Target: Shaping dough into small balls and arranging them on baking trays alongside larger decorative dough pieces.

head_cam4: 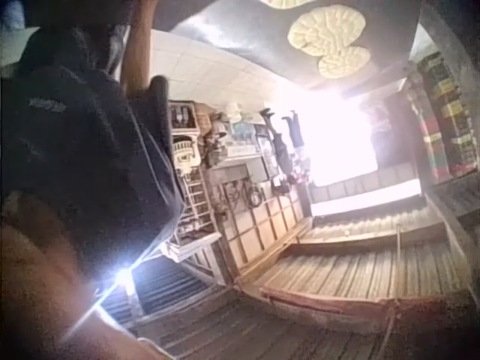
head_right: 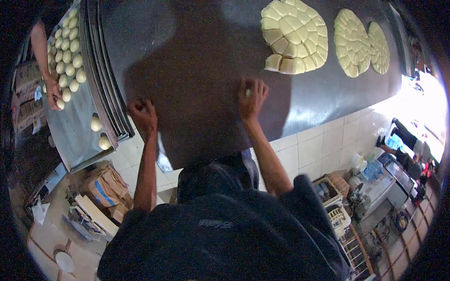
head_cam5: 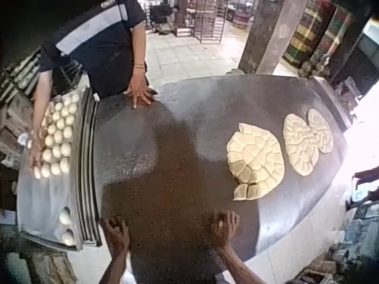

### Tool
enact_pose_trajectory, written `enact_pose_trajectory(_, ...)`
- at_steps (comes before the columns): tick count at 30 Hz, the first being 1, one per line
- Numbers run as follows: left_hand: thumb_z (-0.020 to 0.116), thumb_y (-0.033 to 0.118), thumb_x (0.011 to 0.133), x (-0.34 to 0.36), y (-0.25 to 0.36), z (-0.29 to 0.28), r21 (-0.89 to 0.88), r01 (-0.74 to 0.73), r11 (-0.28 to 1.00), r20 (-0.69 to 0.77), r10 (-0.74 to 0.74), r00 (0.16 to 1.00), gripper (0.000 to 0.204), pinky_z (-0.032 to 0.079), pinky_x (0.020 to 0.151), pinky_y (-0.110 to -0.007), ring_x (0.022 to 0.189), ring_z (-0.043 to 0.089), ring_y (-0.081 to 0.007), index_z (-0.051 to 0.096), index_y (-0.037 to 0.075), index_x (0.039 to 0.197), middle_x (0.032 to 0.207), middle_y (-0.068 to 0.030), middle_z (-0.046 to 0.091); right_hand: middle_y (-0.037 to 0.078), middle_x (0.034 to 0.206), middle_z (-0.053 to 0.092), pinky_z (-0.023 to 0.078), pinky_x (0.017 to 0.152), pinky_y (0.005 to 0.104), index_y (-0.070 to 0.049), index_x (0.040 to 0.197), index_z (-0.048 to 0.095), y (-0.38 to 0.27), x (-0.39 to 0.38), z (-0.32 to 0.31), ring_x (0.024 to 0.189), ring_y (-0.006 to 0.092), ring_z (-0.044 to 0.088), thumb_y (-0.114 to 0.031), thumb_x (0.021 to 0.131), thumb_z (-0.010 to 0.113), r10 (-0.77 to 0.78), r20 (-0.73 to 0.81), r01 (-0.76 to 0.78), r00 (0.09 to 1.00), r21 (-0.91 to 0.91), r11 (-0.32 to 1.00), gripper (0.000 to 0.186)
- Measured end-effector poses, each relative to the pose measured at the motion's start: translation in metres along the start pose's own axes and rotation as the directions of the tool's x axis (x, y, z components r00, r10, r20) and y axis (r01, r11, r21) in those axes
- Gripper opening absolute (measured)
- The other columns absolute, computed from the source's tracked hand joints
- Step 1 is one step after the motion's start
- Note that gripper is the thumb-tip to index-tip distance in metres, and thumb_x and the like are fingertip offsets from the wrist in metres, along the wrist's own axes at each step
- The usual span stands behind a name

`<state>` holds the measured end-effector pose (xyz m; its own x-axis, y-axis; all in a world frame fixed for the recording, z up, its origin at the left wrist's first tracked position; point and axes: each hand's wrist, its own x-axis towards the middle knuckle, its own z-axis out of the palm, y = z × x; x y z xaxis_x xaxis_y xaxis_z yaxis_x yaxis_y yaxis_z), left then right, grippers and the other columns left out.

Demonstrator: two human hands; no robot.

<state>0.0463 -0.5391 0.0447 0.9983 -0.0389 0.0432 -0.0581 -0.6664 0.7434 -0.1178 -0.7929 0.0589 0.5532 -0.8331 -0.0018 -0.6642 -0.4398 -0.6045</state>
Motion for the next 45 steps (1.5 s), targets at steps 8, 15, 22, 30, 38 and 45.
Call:
enact_pose_trajectory(8, 0.07, 0.016, 0.089, 0.001, 0.004, -0.025, 0.119, -0.338, 0.934, -0.004, 0.341, 0.94, 0.022, 0.042, 0.079, -0.044, 0.087, 0.054, -0.0298, 0.052, 0.004, 0.094, 0.09, -0.0129, 0.056, 0.019, 0.118, 0.061, 0.043, 0.104, 0.0533, -0.006, 0.117, 0.059, 0.017, -0.009, -0.018, 0.113, 0.0397, 0.057, -0.024, 0.09, 0.069, -0.169, 0.078, 0.172, 0.983, -0.043, 0.984, 0.033)
enact_pose_trajectory(15, 0.072, 0.017, 0.087, -0.021, -0.01, -0.032, -0.19, -0.576, 0.795, -0.044, 0.58, 0.814, 0.024, 0.045, 0.072, -0.043, 0.082, 0.055, -0.0317, 0.052, 0.005, 0.094, 0.09, -0.0151, 0.056, 0.019, 0.102, 0.063, 0.044, 0.095, 0.0554, -0.001, 0.101, 0.062, 0.042, -0.037, 0.013, 0.096, 0.0413, 0.057, -0.016, 0.089, 0.07, -0.492, -0.156, 0.473, 0.857, -0.143, 0.869, 0.02)
enact_pose_trajectory(22, 0.076, 0.02, 0.086, -0.018, 0.024, -0.026, -0.045, -0.296, 0.954, -0.036, 0.295, 0.955, 0.028, 0.045, 0.082, -0.045, 0.092, 0.058, -0.031, 0.056, 0.006, 0.098, 0.097, -0.0143, 0.059, 0.014, 0.11, 0.063, 0.044, 0.095, 0.0491, -0.005, 0.109, 0.063, -0.015, -0.042, -0.012, 0.102, 0.0347, 0.059, -0.015, 0.087, 0.07, -0.087, -0.177, 0.151, 0.98, 0.384, 0.911, 0.024)
enact_pose_trajectory(30, 0.078, 0.027, 0.091, -0.108, -0.001, -0.049, -0.334, 0.09, 0.938, 0.105, -0.057, 0.993, 0.055, 0.042, 0.109, -0.049, 0.124, 0.055, -0.0359, 0.052, 0.005, 0.134, 0.135, -0.016, 0.053, 0.014, 0.112, 0.061, 0.057, 0.082, 0.032, -0.007, 0.126, 0.061, 0.002, -0.097, -0.028, 0.102, 0.0208, 0.065, -0.011, 0.079, 0.085, 0.06, -0.141, 0.001, 0.988, 0.398, 0.917, 0.053)
enact_pose_trajectory(38, 0.084, 0.023, 0.085, -0.059, 0.058, -0.033, 0.024, -0.313, 0.949, 0.273, 0.295, 0.916, 0.056, 0.05, 0.097, -0.044, 0.117, 0.057, -0.0319, 0.055, 0.007, 0.131, 0.13, -0.0159, 0.055, 0.015, 0.117, 0.058, 0.056, 0.09, 0.0398, -0.009, 0.131, 0.059, -0.024, -0.032, -0.054, 0.109, 0.0301, 0.063, -0.017, 0.076, 0.087, -0.246, 0.272, 0.172, 0.93, 0.269, 0.948, 0.061)
enact_pose_trajectory(45, 0.084, 0.024, 0.085, -0.015, 0.073, -0.075, -0.043, -0.074, 0.996, 0.263, 0.083, 0.961, 0.051, 0.056, 0.093, -0.042, 0.11, 0.064, -0.0288, 0.059, 0.003, 0.125, 0.119, -0.015, 0.063, 0.015, 0.113, 0.064, 0.06, 0.087, 0.0375, -0.002, 0.122, 0.061, -0.043, -0.041, -0.022, 0.101, 0.0277, 0.068, -0.016, 0.078, 0.087, -0.082, 0.531, -0.135, 0.843, 0.356, 0.925, 0.053)
